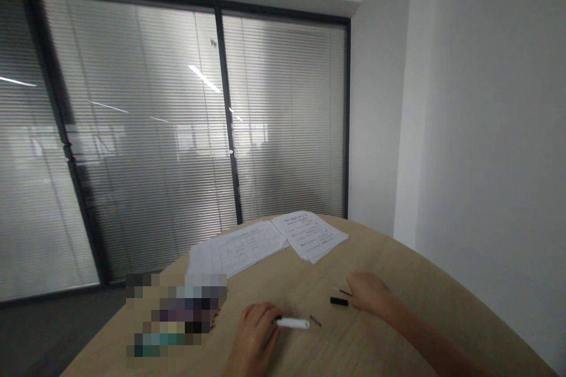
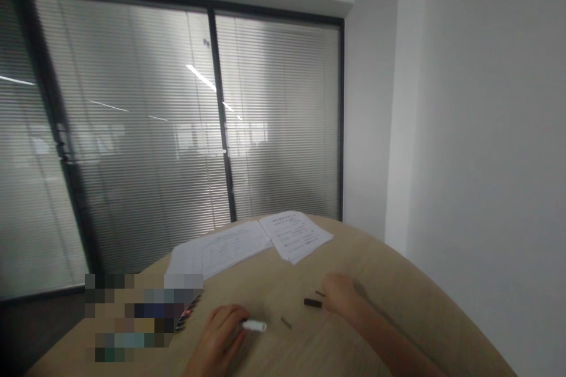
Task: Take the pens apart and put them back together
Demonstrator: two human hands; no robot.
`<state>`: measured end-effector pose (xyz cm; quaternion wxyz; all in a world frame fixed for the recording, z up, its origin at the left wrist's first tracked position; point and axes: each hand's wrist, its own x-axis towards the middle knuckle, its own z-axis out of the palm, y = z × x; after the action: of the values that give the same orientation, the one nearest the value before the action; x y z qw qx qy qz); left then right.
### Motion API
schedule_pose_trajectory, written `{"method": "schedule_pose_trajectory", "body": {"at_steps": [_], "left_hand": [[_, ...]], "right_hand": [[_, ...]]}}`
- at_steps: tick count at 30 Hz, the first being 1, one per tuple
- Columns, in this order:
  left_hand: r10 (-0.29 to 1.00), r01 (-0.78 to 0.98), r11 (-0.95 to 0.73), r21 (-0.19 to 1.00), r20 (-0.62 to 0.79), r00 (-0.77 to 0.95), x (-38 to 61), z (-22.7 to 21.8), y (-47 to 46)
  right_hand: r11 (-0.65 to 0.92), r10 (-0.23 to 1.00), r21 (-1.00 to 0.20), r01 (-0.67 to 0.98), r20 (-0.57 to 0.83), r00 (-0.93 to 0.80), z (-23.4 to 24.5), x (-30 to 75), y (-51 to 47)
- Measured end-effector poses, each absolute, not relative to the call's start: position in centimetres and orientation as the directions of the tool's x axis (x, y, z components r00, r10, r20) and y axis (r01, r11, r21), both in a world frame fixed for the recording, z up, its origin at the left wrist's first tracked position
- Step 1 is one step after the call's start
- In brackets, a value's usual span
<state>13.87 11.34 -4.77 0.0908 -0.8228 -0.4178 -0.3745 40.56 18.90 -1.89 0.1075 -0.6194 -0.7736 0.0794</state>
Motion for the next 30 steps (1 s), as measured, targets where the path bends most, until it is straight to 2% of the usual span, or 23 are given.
{"method": "schedule_pose_trajectory", "body": {"at_steps": [5, 10, 15, 18, 20, 22, 26, 30], "left_hand": [[0.624, 0.753, -0.638, 0.161, 0.682, 0.382, 13.8, -4.8, 11.4], [0.639, 0.761, -0.610, 0.220, 0.704, 0.309, 13.9, -4.6, 11.5], [0.701, 0.761, -0.548, 0.348, 0.687, 0.191, 13.9, -4.5, 11.6], [0.738, 0.744, -0.503, 0.440, 0.666, 0.106, 13.8, -4.5, 11.8], [0.762, 0.724, -0.478, 0.497, 0.645, 0.060, 13.6, -4.4, 11.9], [0.788, 0.701, -0.451, 0.553, 0.616, 0.021, 13.6, -4.1, 11.9], [0.821, 0.675, -0.408, 0.615, 0.570, -0.022, 13.7, -3.6, 11.8], [0.824, 0.674, -0.408, 0.616, 0.566, -0.018, 13.8, -3.6, 11.6]], "right_hand": [[0.185, 0.983, -0.131, 0.974, 0.015, -0.185, -1.7, 40.8, 18.8], [0.192, 0.981, -0.117, 0.974, 0.041, -0.188, -0.8, 41.1, 19.0], [0.262, 0.965, -0.190, 0.946, 0.030, -0.261, 0.8, 40.1, 18.0], [0.380, 0.920, -0.273, 0.884, 0.018, -0.391, 1.1, 38.1, 16.1], [0.509, 0.845, -0.372, 0.776, 0.044, -0.533, 0.6, 36.4, 14.5], [0.548, 0.812, -0.415, 0.726, 0.056, -0.581, -0.1, 34.7, 13.0], [0.482, 0.866, -0.334, 0.810, 0.043, -0.498, -1.6, 32.6, 11.1], [0.461, 0.879, -0.264, 0.847, 0.005, -0.477, -2.1, 31.9, 10.7]]}}
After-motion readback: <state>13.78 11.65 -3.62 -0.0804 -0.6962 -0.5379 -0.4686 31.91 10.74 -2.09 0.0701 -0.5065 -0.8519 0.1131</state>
